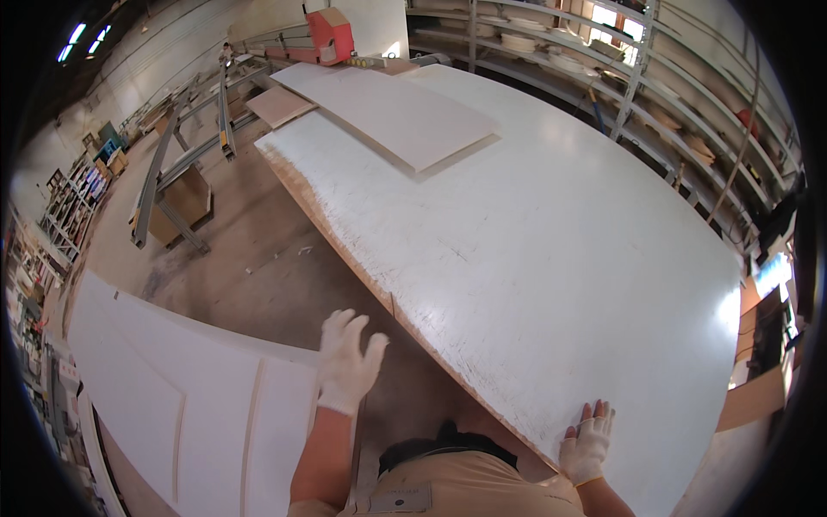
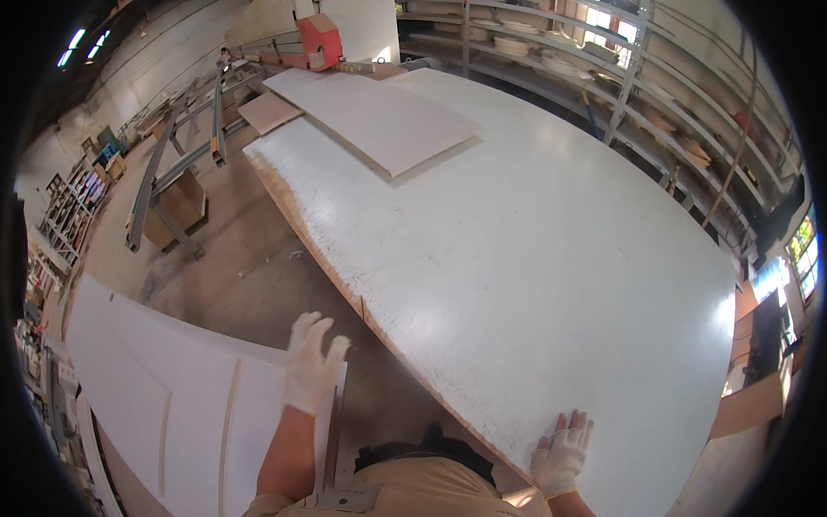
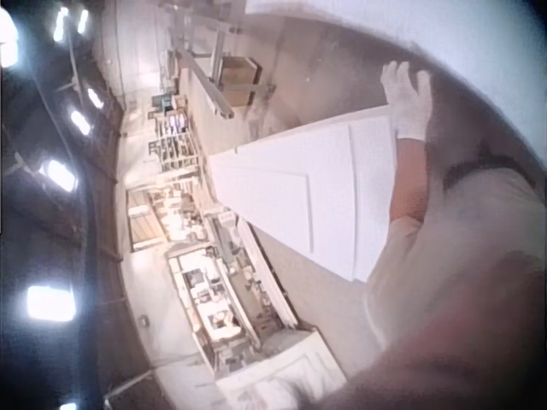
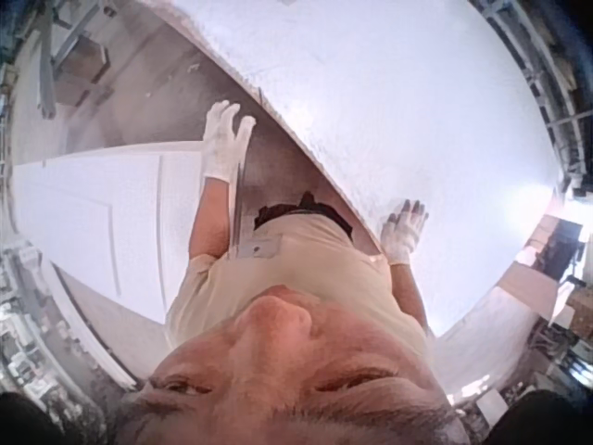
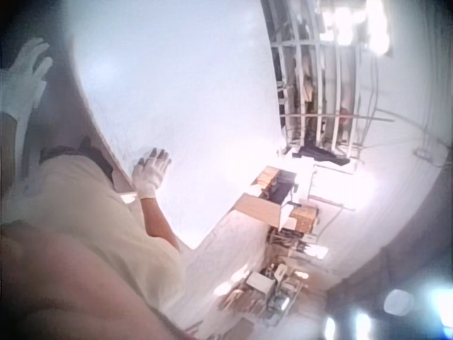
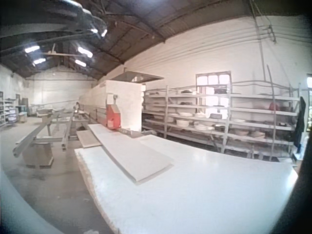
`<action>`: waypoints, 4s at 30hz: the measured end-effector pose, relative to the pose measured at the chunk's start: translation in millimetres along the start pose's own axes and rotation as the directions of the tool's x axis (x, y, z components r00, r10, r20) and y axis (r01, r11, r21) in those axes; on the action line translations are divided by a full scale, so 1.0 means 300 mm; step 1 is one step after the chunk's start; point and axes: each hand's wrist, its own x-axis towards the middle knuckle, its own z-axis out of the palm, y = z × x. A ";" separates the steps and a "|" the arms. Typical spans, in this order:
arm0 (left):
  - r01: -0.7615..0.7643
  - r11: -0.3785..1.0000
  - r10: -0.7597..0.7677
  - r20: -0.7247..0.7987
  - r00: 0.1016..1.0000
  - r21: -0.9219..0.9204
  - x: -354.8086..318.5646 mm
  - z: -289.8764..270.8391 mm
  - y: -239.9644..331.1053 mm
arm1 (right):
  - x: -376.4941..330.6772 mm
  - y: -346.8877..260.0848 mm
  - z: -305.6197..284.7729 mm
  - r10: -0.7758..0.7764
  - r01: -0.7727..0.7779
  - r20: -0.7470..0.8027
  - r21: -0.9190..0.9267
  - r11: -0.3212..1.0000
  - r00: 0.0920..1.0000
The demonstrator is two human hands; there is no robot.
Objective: The person repeatedly lifts large white panels from a workbench and stacks them on the floor. The person handles the panels one at a time, aligning them into a growing pile.
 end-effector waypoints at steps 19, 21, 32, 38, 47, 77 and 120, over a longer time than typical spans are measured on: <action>-0.067 0.979 0.038 0.151 0.988 0.191 0.443 0.471 -0.069 | 1.024 -0.714 -0.085 -0.537 0.558 -0.175 0.103 0.823 0.825; -0.054 0.987 0.027 0.176 0.984 0.153 0.444 0.471 -0.071 | 1.193 -0.858 -0.092 -0.565 0.598 -0.237 0.098 0.795 0.790; -0.078 0.985 0.048 0.183 0.982 0.156 0.465 0.433 -0.044 | 1.511 -1.176 0.000 -0.446 0.430 -0.046 -0.194 0.882 0.894; -0.101 0.977 0.068 0.176 0.982 0.187 0.464 0.443 -0.044 | 1.333 -0.872 -0.034 -0.397 0.393 0.022 -0.197 0.898 0.918; -0.096 0.973 0.053 0.203 0.978 0.210 0.453 0.443 -0.049 | 0.900 -0.304 -0.107 -0.336 0.341 0.058 -0.175 0.923 0.940; -0.120 0.964 0.072 0.202 0.977 0.237 0.457 0.444 -0.040 | 2.019 -0.663 -0.149 -0.125 0.117 -0.101 -0.074 0.990 0.987; 0.464 -0.527 -0.485 0.700 0.524 -0.712 -0.096 0.482 0.210 | 1.311 -0.764 -0.021 -0.149 0.158 -0.130 0.057 0.986 0.980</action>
